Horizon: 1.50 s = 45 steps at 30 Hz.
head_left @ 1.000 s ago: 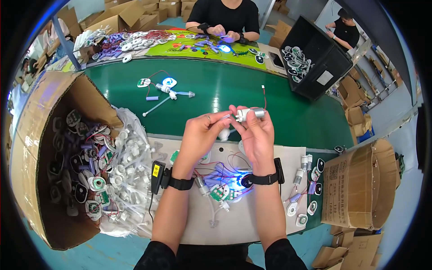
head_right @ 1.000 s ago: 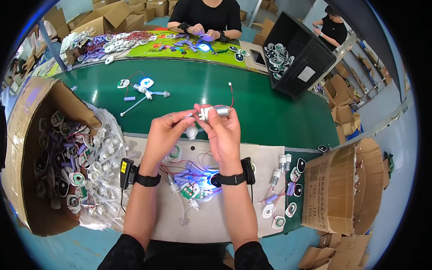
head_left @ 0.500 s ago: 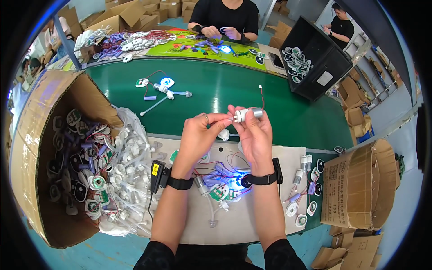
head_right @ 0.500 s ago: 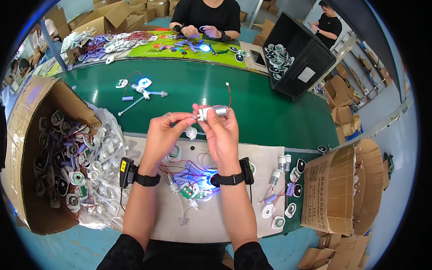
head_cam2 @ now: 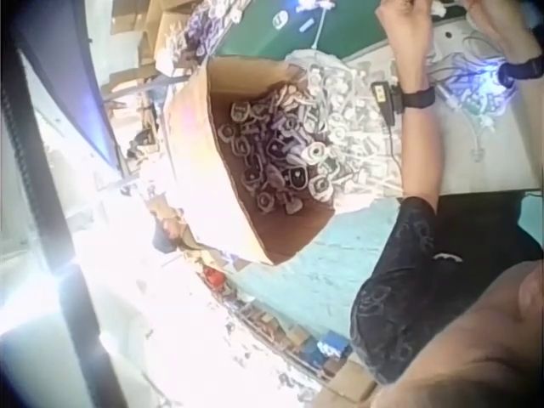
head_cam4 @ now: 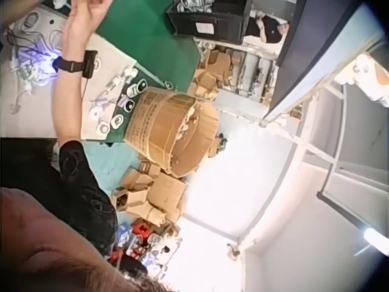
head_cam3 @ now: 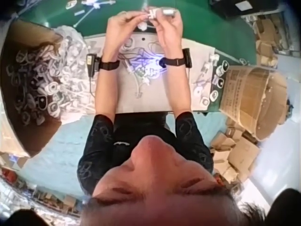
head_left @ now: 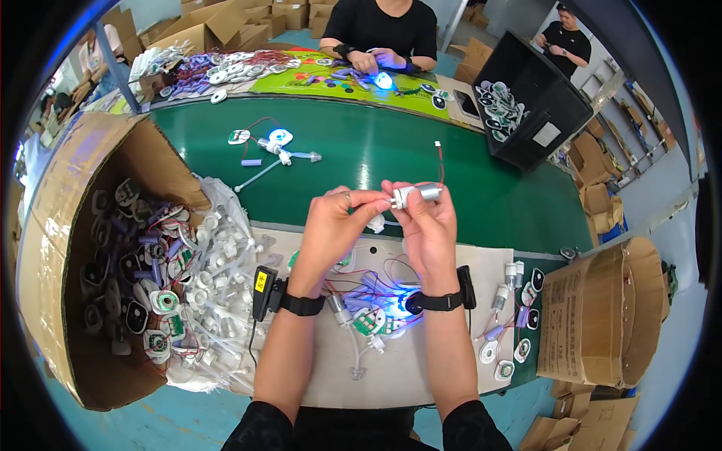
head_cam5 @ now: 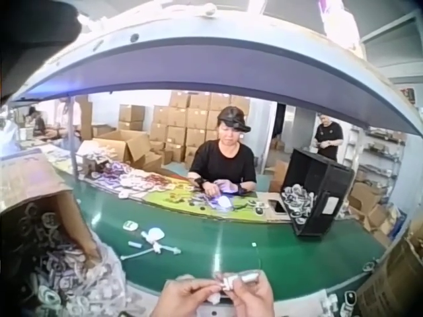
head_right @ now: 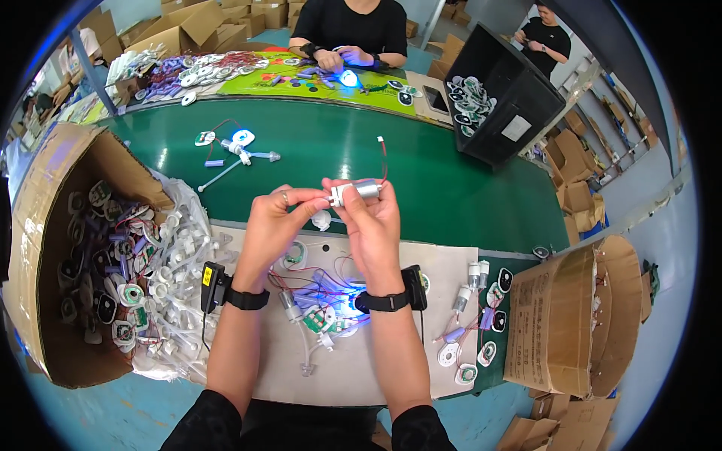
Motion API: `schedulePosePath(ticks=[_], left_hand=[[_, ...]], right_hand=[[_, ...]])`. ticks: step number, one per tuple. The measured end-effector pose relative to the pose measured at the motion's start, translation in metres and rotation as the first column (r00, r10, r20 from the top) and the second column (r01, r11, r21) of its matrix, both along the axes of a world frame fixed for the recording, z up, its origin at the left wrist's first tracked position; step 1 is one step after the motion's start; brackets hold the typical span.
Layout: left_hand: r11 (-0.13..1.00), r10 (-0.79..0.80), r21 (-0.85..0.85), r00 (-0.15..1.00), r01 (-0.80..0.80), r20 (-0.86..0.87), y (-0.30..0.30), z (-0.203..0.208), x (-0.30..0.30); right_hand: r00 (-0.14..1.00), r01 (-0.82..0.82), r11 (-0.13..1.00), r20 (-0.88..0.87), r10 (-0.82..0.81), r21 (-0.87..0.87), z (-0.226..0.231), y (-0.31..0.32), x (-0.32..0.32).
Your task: Assembling electronic modules with wires and plastic housings on a production line.
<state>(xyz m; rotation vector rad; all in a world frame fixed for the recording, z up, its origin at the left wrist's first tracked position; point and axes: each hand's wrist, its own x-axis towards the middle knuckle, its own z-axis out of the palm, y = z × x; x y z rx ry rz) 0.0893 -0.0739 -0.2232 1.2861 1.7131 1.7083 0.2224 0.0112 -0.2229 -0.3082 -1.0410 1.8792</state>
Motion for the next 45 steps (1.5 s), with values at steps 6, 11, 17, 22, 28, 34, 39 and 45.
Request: schedulePosePath(ticks=[6, 11, 17, 22, 28, 34, 39, 45], left_hand=[[0.997, 0.034, 0.074, 0.996, -0.027, -0.086, 0.004, -0.005, 0.004], [1.0, 0.004, 0.002, 0.995, -0.004, -0.095, 0.004, -0.002, 0.004], [0.995, -0.046, -0.081, 0.991, 0.057, 0.128, 0.005, 0.005, 0.009], [0.996, -0.006, -0.089, 0.999, 0.003, -0.031, 0.003, -0.004, 0.006], [0.997, -0.031, -0.078, 0.965, 0.011, -0.262, -0.002, 0.005, 0.012], [0.974, 0.163, -0.115, 0.961, -0.193, -0.225, -0.013, -0.009, -0.036], [0.827, -0.092, -0.531, 0.888, -0.184, -0.45, -0.02, -0.021, -0.037], [0.771, -0.235, -0.634, 0.895, -0.067, -0.38, -0.028, -0.022, -0.038]], right_hand=[[0.999, 0.026, 0.993, 0.044, -0.031, 0.114, 0.002, -0.002, 0.001], [0.996, -0.019, 0.997, 0.088, 0.012, 0.081, 0.0, 0.005, 0.006], [0.998, -0.025, 0.996, 0.063, 0.019, 0.091, 0.0, 0.009, 0.01], [0.991, -0.038, 0.993, 0.132, 0.023, 0.109, -0.001, 0.004, 0.008], [0.994, 0.11, 0.982, 0.001, -0.112, 0.152, 0.024, 0.016, 0.037], [0.902, 0.429, 0.902, -0.023, -0.43, -0.05, 0.028, 0.058, 0.091], [0.717, 0.685, 0.71, 0.026, -0.697, 0.161, 0.016, 0.075, 0.109], [0.613, 0.766, 0.594, 0.0, -0.79, 0.245, 0.038, 0.065, 0.126]])
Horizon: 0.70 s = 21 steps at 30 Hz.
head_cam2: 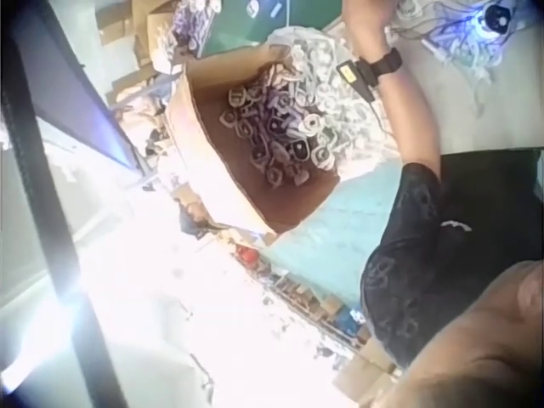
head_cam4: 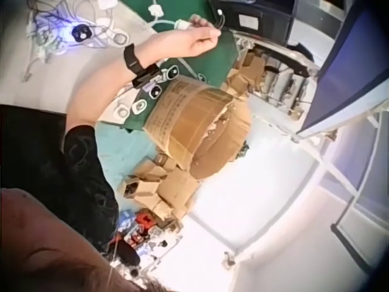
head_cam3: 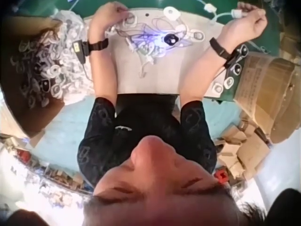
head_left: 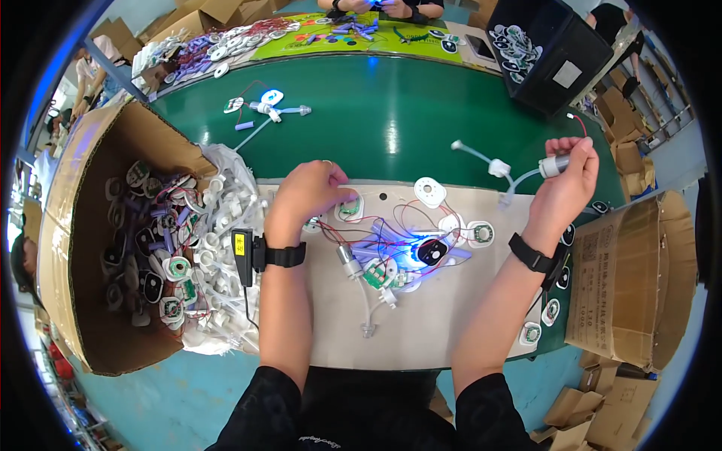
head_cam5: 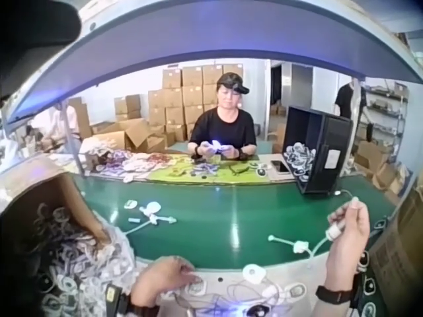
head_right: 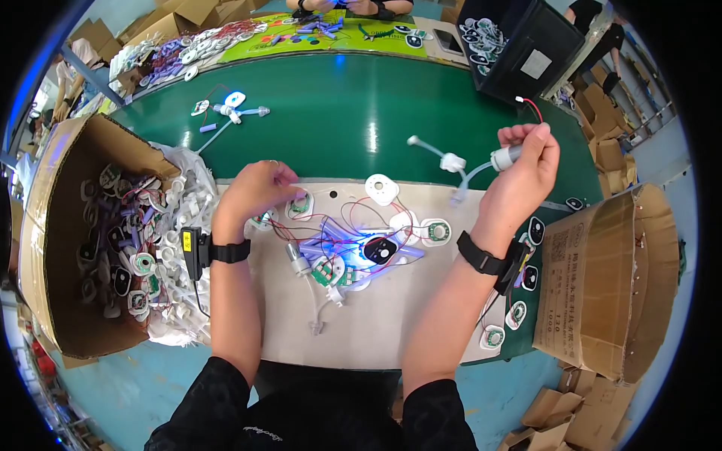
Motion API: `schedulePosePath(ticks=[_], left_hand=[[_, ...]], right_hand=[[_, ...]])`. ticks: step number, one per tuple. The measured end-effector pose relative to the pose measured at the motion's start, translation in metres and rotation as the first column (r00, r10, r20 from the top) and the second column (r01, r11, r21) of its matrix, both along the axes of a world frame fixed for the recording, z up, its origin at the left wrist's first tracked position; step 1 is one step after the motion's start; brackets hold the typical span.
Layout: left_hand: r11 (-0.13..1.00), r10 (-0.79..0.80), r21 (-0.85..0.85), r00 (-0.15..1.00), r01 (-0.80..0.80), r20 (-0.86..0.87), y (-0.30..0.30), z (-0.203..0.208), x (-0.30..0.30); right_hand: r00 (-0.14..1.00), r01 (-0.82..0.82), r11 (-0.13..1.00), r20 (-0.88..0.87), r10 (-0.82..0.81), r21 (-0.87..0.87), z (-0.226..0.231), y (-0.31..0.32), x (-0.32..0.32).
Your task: Assembling electronic modules with wires and plastic housings on a production line.
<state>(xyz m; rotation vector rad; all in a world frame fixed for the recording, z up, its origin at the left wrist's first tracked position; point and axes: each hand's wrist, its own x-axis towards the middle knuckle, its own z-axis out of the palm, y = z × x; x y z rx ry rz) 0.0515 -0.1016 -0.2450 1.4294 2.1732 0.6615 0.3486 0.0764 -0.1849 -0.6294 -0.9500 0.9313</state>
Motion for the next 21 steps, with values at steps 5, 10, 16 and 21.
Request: schedulePosePath(ticks=[5, 10, 16, 21], left_hand=[[0.991, 0.103, -0.062, 0.973, -0.118, -0.206, -0.01, 0.009, -0.009], [0.969, 0.157, -0.155, 0.966, -0.191, -0.208, -0.025, 0.005, -0.015], [0.995, -0.006, 0.094, 0.998, 0.012, -0.069, -0.026, 0.02, 0.004], [0.934, -0.12, 0.328, 0.989, 0.141, -0.084, -0.064, 0.028, 0.065]], right_hand=[[0.982, 0.148, 0.985, 0.106, -0.157, 0.087, 0.011, -0.004, 0.006], [0.992, 0.106, 0.993, 0.068, -0.11, 0.056, 0.013, -0.008, 0.008], [0.997, -0.058, 0.996, 0.057, 0.055, 0.068, 0.014, -0.009, -0.006], [0.999, -0.037, 0.997, 0.041, 0.034, 0.068, 0.024, -0.014, 0.003]])
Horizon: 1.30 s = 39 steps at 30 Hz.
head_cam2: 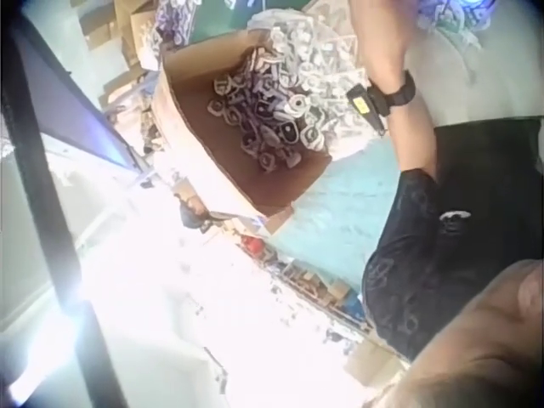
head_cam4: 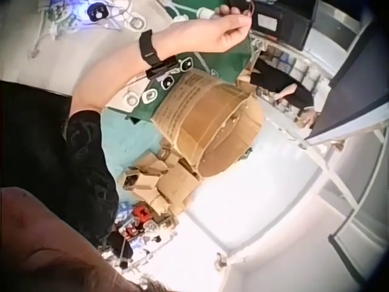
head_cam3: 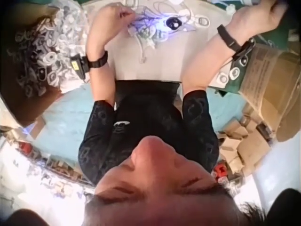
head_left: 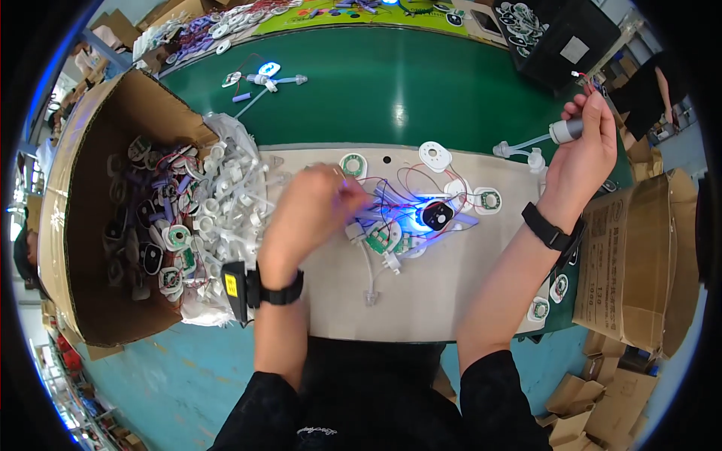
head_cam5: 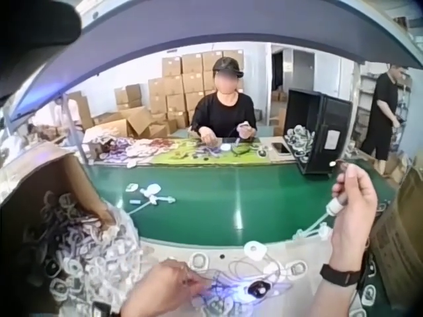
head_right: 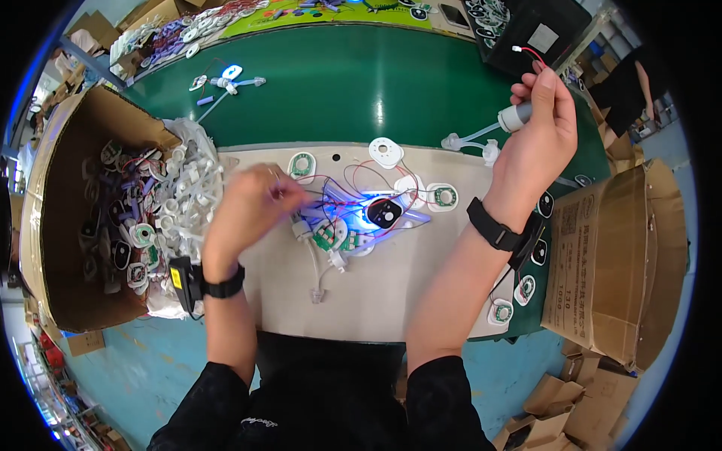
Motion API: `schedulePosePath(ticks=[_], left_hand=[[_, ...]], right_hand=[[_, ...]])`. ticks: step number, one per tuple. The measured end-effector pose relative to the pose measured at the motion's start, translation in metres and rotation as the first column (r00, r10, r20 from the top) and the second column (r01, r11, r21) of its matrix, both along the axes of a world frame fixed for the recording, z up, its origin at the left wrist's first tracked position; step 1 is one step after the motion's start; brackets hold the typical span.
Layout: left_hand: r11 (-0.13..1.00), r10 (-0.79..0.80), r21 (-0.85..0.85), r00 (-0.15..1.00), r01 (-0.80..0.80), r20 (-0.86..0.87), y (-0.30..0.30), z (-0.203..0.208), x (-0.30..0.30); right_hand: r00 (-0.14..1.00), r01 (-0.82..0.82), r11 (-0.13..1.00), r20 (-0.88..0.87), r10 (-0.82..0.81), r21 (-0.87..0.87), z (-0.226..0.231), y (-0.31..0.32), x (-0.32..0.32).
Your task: Assembling electronic modules with wires and plastic housings on a production line.
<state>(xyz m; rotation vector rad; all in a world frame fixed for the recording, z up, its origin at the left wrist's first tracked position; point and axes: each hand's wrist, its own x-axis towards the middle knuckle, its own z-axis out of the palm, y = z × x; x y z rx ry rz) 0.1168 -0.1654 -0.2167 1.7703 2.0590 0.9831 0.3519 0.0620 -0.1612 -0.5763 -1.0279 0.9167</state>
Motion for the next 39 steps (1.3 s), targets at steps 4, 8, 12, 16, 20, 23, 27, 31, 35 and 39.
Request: schedulePosePath(ticks=[4, 8, 12, 16, 20, 23, 27, 31, 35, 39], left_hand=[[0.993, -0.104, 0.041, 0.991, 0.108, -0.089, -0.024, -0.026, 0.04], [0.994, 0.1, -0.023, 0.959, -0.11, -0.267, -0.036, -0.038, 0.069], [0.979, 0.146, -0.086, 0.931, -0.184, -0.334, -0.035, -0.042, 0.074], [0.982, 0.182, 0.092, 0.943, -0.162, -0.278, -0.035, -0.045, 0.07], [0.984, 0.175, -0.006, 0.956, -0.179, 0.234, -0.029, -0.031, 0.046], [0.991, 0.127, -0.102, 0.787, -0.082, 0.604, -0.008, -0.028, 0.025], [0.999, -0.007, 0.028, 0.439, -0.043, 0.899, 0.022, -0.033, 0.01], [0.995, 0.092, -0.054, 0.617, -0.08, 0.782, 0.032, -0.034, 0.025], [0.972, -0.13, 0.228, 0.661, -0.065, 0.74, 0.034, -0.054, 0.028], [0.971, -0.111, 0.214, 0.585, -0.109, 0.804, 0.033, -0.042, 0.037]], right_hand=[[0.999, -0.015, 1.0, -0.052, 0.016, 0.022, 0.009, -0.006, 0.006], [0.997, -0.027, 0.999, -0.075, 0.029, 0.029, 0.018, -0.022, 0.008], [0.99, -0.083, 0.994, -0.112, 0.09, 0.071, 0.025, -0.032, 0.011], [0.996, -0.087, 0.994, -0.031, 0.089, 0.071, 0.025, -0.044, 0.013], [0.982, -0.152, 0.986, 0.126, 0.144, 0.062, 0.014, -0.054, 0.011], [0.955, -0.161, 0.987, 0.256, 0.15, 0.022, -0.008, -0.062, 0.007], [0.876, -0.262, 0.96, 0.395, 0.278, -0.097, -0.038, -0.077, -0.008], [0.829, -0.282, 0.941, 0.447, 0.336, -0.186, -0.056, -0.088, -0.017], [0.802, -0.277, 0.933, 0.48, 0.356, -0.229, -0.055, -0.093, -0.025], [0.753, -0.284, 0.931, 0.548, 0.365, -0.229, -0.056, -0.101, -0.026]])
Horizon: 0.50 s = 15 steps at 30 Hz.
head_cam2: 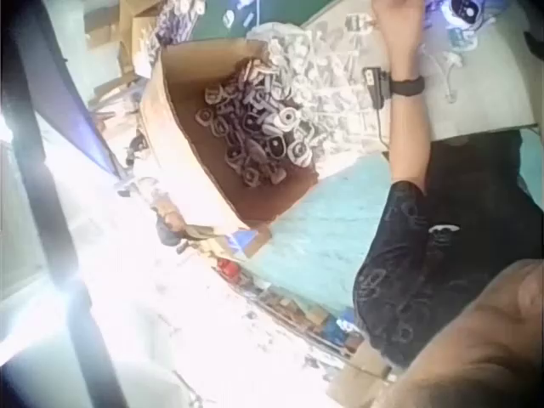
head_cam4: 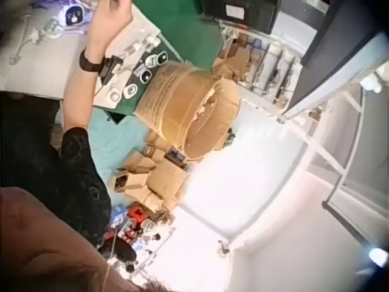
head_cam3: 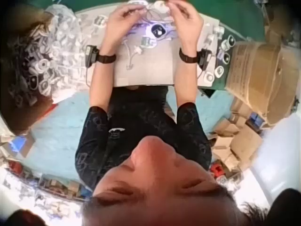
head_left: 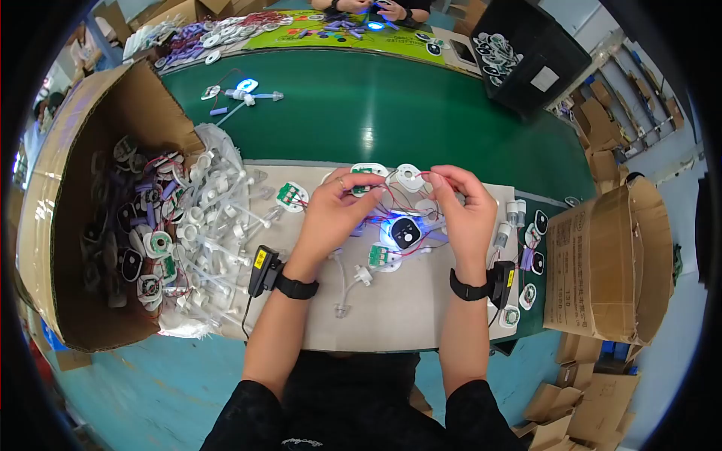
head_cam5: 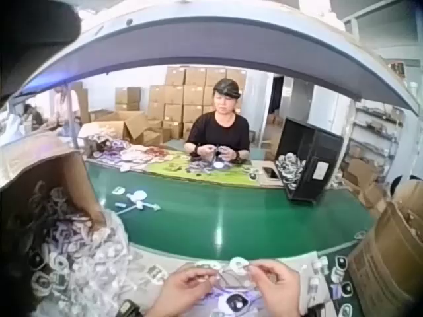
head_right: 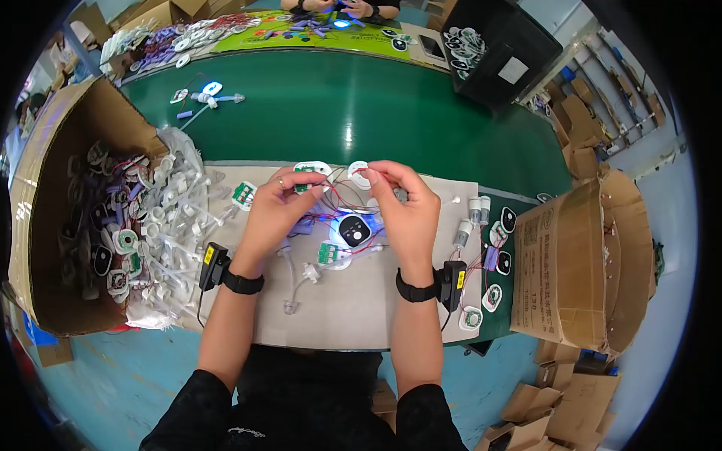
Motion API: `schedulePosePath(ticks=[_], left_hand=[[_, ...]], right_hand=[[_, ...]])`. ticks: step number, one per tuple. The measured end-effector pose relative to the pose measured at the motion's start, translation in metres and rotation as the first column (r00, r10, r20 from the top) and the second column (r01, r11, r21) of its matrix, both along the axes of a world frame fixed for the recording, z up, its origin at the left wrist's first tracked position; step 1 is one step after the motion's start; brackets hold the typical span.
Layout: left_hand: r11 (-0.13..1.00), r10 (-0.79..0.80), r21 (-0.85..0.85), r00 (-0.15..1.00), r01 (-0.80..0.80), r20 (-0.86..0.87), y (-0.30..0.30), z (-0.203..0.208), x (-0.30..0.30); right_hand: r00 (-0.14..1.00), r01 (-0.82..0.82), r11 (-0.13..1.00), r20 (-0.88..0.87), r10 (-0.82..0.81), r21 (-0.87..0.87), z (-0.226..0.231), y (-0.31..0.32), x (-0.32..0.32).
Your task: Assembling electronic modules with wires and plastic housings on a production line.
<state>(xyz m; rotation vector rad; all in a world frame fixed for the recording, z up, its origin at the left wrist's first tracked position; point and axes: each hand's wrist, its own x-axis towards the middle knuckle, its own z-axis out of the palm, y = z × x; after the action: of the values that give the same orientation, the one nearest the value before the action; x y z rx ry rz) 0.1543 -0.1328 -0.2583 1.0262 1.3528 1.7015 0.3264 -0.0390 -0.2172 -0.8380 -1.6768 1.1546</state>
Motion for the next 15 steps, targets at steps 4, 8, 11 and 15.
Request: schedulePosePath(ticks=[4, 8, 11, 15], left_hand=[[0.995, -0.026, 0.097, 0.999, 0.022, 0.044, 0.0, -0.001, 0.006], [0.995, -0.045, 0.09, 0.998, 0.049, -0.048, -0.001, -0.006, 0.001], [0.994, -0.016, 0.109, 0.999, 0.011, 0.046, -0.003, -0.008, 0.002], [0.994, 0.007, 0.107, 1.0, -0.009, 0.012, -0.005, -0.009, 0.002]], right_hand=[[0.998, -0.07, 0.997, 0.009, 0.069, 0.021, -0.003, -0.011, -0.003], [0.993, -0.115, 0.991, 0.031, 0.114, 0.062, -0.008, -0.016, -0.007], [0.987, -0.125, 0.984, 0.117, 0.11, 0.129, -0.007, -0.021, -0.009], [0.971, -0.165, 0.983, 0.189, 0.146, 0.085, -0.002, -0.025, -0.007]])
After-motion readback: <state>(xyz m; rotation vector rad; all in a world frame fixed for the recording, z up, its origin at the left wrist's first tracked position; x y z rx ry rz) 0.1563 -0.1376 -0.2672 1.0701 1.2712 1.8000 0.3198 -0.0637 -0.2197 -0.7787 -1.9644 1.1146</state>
